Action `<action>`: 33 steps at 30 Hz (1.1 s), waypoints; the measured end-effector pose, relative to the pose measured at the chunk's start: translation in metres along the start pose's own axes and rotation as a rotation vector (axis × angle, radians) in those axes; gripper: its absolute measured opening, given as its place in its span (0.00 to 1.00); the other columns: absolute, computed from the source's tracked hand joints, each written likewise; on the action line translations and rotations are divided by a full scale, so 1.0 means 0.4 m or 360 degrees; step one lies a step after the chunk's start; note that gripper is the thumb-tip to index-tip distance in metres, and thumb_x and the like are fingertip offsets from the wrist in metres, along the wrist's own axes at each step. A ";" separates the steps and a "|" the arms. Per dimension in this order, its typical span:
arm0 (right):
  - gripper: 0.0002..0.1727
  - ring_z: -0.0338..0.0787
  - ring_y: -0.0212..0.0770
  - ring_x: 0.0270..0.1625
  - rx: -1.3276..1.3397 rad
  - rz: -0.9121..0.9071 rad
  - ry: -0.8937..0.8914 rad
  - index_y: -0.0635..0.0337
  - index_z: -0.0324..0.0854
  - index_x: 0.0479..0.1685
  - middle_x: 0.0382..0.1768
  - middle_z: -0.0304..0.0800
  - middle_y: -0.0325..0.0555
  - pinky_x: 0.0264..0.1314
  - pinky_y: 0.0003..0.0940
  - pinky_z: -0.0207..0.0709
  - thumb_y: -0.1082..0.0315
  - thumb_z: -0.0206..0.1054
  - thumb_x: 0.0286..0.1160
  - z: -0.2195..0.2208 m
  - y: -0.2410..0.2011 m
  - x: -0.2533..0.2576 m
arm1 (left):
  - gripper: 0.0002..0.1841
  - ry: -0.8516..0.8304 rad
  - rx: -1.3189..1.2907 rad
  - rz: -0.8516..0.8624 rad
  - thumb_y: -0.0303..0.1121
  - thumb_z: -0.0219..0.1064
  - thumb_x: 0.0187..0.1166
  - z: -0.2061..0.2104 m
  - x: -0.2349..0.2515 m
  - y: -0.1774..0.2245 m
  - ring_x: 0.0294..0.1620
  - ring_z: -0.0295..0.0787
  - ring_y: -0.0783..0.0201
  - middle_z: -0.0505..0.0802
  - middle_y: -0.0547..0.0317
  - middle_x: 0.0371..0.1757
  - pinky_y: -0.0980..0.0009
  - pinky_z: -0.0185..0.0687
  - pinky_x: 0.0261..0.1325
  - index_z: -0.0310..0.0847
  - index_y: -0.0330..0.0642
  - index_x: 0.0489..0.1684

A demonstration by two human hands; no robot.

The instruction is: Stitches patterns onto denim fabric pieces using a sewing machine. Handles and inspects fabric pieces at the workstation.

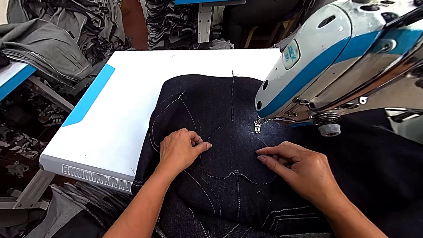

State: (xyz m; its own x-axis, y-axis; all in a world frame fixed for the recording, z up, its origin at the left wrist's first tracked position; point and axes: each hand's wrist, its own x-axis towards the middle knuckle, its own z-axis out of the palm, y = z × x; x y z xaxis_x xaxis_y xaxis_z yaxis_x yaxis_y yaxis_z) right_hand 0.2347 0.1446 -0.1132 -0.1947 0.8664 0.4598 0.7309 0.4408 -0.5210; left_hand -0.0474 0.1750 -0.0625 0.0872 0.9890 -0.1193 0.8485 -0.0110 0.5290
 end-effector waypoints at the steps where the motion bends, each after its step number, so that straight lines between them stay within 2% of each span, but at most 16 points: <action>1: 0.15 0.71 0.17 0.23 0.0005 0.0001 -0.0003 0.51 0.95 0.41 0.26 0.80 0.27 0.23 0.16 0.61 0.54 0.67 0.71 0.000 0.000 0.000 | 0.17 -0.0005 0.0002 -0.0003 0.53 0.75 0.74 0.000 0.000 0.000 0.39 0.84 0.59 0.88 0.61 0.35 0.51 0.74 0.43 0.93 0.49 0.35; 4: 0.14 0.71 0.17 0.23 0.0023 0.0006 -0.0002 0.51 0.95 0.41 0.26 0.80 0.27 0.23 0.16 0.61 0.54 0.67 0.72 0.000 0.002 0.001 | 0.16 0.0033 -0.0015 0.0007 0.53 0.77 0.73 0.004 -0.001 -0.001 0.39 0.85 0.59 0.89 0.61 0.35 0.51 0.74 0.44 0.93 0.49 0.36; 5: 0.14 0.71 0.17 0.23 0.0026 0.0005 -0.0001 0.51 0.95 0.41 0.27 0.80 0.27 0.23 0.16 0.62 0.53 0.68 0.72 0.000 0.003 0.001 | 0.17 0.0055 -0.0040 0.0011 0.52 0.77 0.72 0.005 -0.002 -0.002 0.39 0.85 0.58 0.90 0.60 0.35 0.50 0.74 0.44 0.93 0.49 0.40; 7: 0.14 0.71 0.17 0.23 0.0035 0.0006 -0.0002 0.51 0.95 0.41 0.27 0.80 0.27 0.23 0.16 0.61 0.54 0.68 0.71 0.001 0.006 0.001 | 0.21 0.0084 -0.0138 0.0039 0.47 0.78 0.74 0.003 0.003 -0.014 0.38 0.87 0.55 0.92 0.57 0.36 0.47 0.78 0.46 0.88 0.44 0.57; 9: 0.14 0.71 0.17 0.23 0.0041 0.0011 -0.0006 0.51 0.95 0.40 0.27 0.81 0.27 0.23 0.16 0.61 0.53 0.68 0.71 0.002 0.008 0.001 | 0.23 0.0136 -0.0366 0.0048 0.39 0.75 0.77 -0.003 0.015 -0.035 0.34 0.86 0.57 0.91 0.54 0.35 0.52 0.81 0.45 0.80 0.39 0.68; 11: 0.14 0.71 0.17 0.23 0.0045 0.0014 -0.0008 0.51 0.95 0.40 0.27 0.81 0.26 0.23 0.16 0.61 0.53 0.68 0.71 0.001 0.010 0.001 | 0.21 0.0256 -0.0679 0.0026 0.34 0.73 0.79 -0.009 0.025 -0.049 0.29 0.80 0.64 0.87 0.56 0.33 0.65 0.78 0.37 0.78 0.37 0.69; 13: 0.15 0.70 0.17 0.22 0.0036 0.0015 0.0001 0.50 0.95 0.40 0.27 0.81 0.26 0.23 0.16 0.61 0.52 0.68 0.71 0.002 0.013 0.000 | 0.19 0.0359 -0.0883 0.0014 0.33 0.72 0.80 -0.013 0.026 -0.045 0.24 0.76 0.70 0.85 0.60 0.30 0.73 0.71 0.29 0.79 0.38 0.66; 17: 0.13 0.72 0.18 0.23 0.0028 0.0005 0.0016 0.51 0.95 0.39 0.26 0.81 0.27 0.23 0.17 0.62 0.55 0.69 0.70 0.002 0.008 0.000 | 0.16 0.0447 -0.0711 0.0159 0.33 0.73 0.79 -0.014 0.007 0.007 0.26 0.78 0.71 0.85 0.62 0.30 0.73 0.74 0.33 0.81 0.41 0.62; 19: 0.11 0.74 0.18 0.24 0.0054 -0.0005 0.0016 0.52 0.95 0.39 0.27 0.83 0.29 0.24 0.17 0.65 0.58 0.70 0.69 -0.002 0.006 0.000 | 0.16 0.0406 -0.0501 0.0347 0.33 0.72 0.79 0.005 -0.001 0.046 0.33 0.85 0.63 0.89 0.55 0.36 0.64 0.82 0.39 0.82 0.37 0.61; 21: 0.11 0.74 0.18 0.25 0.0077 -0.0014 0.0016 0.52 0.95 0.39 0.28 0.84 0.29 0.25 0.15 0.65 0.59 0.70 0.69 -0.001 0.004 0.001 | 0.16 0.0266 -0.0347 0.0554 0.31 0.70 0.80 0.038 -0.004 0.082 0.49 0.90 0.51 0.91 0.45 0.48 0.53 0.86 0.55 0.83 0.32 0.61; 23: 0.11 0.74 0.17 0.24 0.0082 -0.0012 0.0020 0.52 0.95 0.39 0.28 0.84 0.29 0.25 0.14 0.65 0.59 0.70 0.69 0.001 0.000 0.002 | 0.15 0.0186 -0.0242 0.0787 0.29 0.70 0.80 0.080 -0.002 0.102 0.61 0.88 0.45 0.90 0.40 0.56 0.51 0.82 0.67 0.84 0.31 0.61; 25: 0.11 0.73 0.17 0.24 0.0078 -0.0011 0.0022 0.53 0.95 0.39 0.27 0.83 0.29 0.24 0.14 0.64 0.60 0.69 0.69 0.001 -0.003 0.002 | 0.15 0.0171 -0.0201 0.0963 0.30 0.69 0.81 0.117 0.007 0.103 0.67 0.85 0.44 0.89 0.41 0.63 0.52 0.79 0.72 0.85 0.32 0.62; 28: 0.11 0.73 0.17 0.24 0.0073 -0.0023 0.0036 0.52 0.95 0.39 0.27 0.83 0.29 0.24 0.14 0.64 0.60 0.69 0.69 0.001 -0.003 0.000 | 0.24 0.0078 -0.0125 0.1029 0.40 0.67 0.84 0.144 0.015 0.091 0.85 0.72 0.45 0.82 0.40 0.77 0.51 0.65 0.85 0.81 0.32 0.71; 30: 0.11 0.73 0.17 0.24 0.0071 -0.0024 0.0031 0.52 0.95 0.39 0.27 0.83 0.29 0.24 0.14 0.64 0.60 0.69 0.69 0.001 -0.003 0.000 | 0.29 0.0082 0.0070 0.1072 0.47 0.63 0.86 0.155 0.014 0.083 0.90 0.64 0.46 0.78 0.43 0.83 0.50 0.55 0.91 0.76 0.34 0.78; 33: 0.11 0.73 0.18 0.24 0.0062 -0.0013 0.0016 0.53 0.95 0.39 0.27 0.83 0.29 0.24 0.14 0.63 0.60 0.69 0.69 0.000 -0.007 0.001 | 0.34 -0.0007 0.0384 0.1112 0.53 0.50 0.91 0.156 0.014 0.081 0.95 0.53 0.50 0.69 0.50 0.91 0.39 0.39 0.93 0.64 0.38 0.89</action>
State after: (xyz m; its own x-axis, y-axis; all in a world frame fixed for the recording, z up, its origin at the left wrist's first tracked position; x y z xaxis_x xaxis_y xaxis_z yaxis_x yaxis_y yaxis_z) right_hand 0.2328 0.1438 -0.1114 -0.1940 0.8604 0.4712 0.7033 0.4568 -0.5447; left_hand 0.0130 0.1708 -0.0984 0.6508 0.7391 0.1738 0.6857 -0.6704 0.2834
